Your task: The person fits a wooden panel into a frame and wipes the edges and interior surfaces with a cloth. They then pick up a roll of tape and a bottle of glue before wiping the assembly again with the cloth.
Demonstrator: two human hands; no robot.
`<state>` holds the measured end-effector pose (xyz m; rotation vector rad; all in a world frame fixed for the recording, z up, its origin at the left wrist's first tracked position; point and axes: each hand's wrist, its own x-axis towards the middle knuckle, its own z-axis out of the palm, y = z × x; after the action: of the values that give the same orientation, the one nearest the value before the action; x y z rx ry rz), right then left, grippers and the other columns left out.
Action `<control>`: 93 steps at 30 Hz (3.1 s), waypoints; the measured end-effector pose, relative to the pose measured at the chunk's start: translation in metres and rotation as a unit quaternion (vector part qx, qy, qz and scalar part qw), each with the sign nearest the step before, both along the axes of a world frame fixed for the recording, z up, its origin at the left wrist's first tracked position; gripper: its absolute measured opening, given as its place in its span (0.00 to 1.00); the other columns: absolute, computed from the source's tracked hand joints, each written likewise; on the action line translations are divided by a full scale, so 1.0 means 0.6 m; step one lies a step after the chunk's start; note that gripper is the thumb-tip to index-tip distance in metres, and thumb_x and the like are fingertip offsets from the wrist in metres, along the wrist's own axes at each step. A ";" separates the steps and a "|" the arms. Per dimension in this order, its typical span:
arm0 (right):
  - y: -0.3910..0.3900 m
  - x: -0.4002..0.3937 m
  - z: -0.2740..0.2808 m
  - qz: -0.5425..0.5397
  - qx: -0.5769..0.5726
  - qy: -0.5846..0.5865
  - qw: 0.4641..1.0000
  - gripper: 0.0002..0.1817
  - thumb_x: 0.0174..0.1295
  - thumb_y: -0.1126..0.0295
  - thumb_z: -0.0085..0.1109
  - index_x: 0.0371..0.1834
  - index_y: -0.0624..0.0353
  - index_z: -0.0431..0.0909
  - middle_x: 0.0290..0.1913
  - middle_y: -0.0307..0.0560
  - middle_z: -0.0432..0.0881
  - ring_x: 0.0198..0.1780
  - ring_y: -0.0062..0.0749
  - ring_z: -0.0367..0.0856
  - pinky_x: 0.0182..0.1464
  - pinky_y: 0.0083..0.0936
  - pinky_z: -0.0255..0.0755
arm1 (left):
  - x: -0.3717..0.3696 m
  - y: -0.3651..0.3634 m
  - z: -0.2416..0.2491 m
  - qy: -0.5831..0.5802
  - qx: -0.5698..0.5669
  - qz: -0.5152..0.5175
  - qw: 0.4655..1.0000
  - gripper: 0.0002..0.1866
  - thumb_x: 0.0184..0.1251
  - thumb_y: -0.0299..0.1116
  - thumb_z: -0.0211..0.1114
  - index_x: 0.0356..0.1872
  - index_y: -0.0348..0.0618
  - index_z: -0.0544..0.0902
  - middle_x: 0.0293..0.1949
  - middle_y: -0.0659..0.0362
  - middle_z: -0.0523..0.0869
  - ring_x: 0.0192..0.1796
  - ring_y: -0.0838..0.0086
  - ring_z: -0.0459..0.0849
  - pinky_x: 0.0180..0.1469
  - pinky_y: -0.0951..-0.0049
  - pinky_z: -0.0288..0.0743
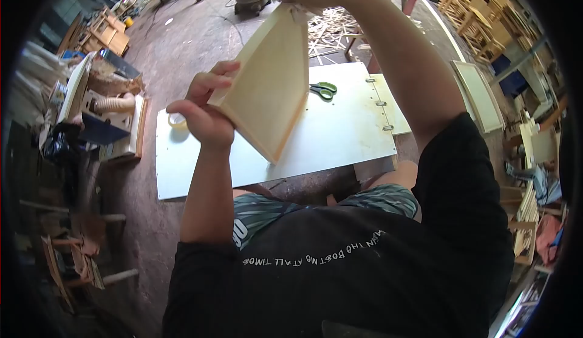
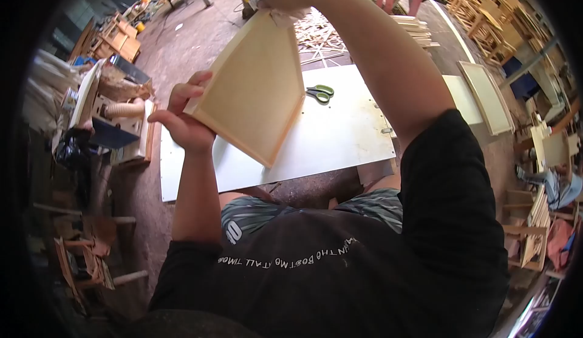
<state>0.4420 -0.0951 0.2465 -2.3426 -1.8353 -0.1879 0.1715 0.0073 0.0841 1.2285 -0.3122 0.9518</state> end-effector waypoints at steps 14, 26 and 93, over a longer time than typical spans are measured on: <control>-0.089 -0.250 -0.076 0.114 0.154 0.075 0.979 0.09 0.62 0.71 0.62 0.36 0.64 0.88 0.43 0.51 0.86 0.52 0.46 0.81 0.56 0.37 0.78 | 0.005 -0.013 -0.010 0.021 0.077 0.152 0.985 0.54 0.70 0.77 0.16 0.44 0.38 0.84 0.48 0.48 0.90 0.60 0.64 0.84 0.82 0.59 0.48; -0.089 -0.322 -0.170 0.068 0.257 0.070 0.961 0.19 0.66 0.58 0.61 0.54 0.58 0.84 0.46 0.47 0.86 0.56 0.46 0.81 0.61 0.45 0.76 | 0.004 -0.030 0.009 0.026 -0.070 0.065 0.995 0.59 0.61 0.82 0.37 0.81 0.42 0.54 0.52 0.47 0.89 0.58 0.61 0.86 0.70 0.56 0.73; -0.195 -0.109 -0.157 0.066 0.356 0.548 0.754 0.21 0.73 0.73 0.48 0.66 0.64 0.79 0.50 0.54 0.89 0.50 0.29 0.87 0.54 0.22 0.78 | -0.044 -0.001 0.060 0.217 -0.041 0.243 0.945 0.14 0.67 0.41 0.73 0.37 0.38 0.88 0.38 0.57 0.91 0.41 0.76 0.86 0.48 0.74 0.79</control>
<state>0.3767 -0.2123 0.1521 -1.2493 -1.0071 0.3785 0.1451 0.0069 0.1199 1.4283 0.3942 1.0620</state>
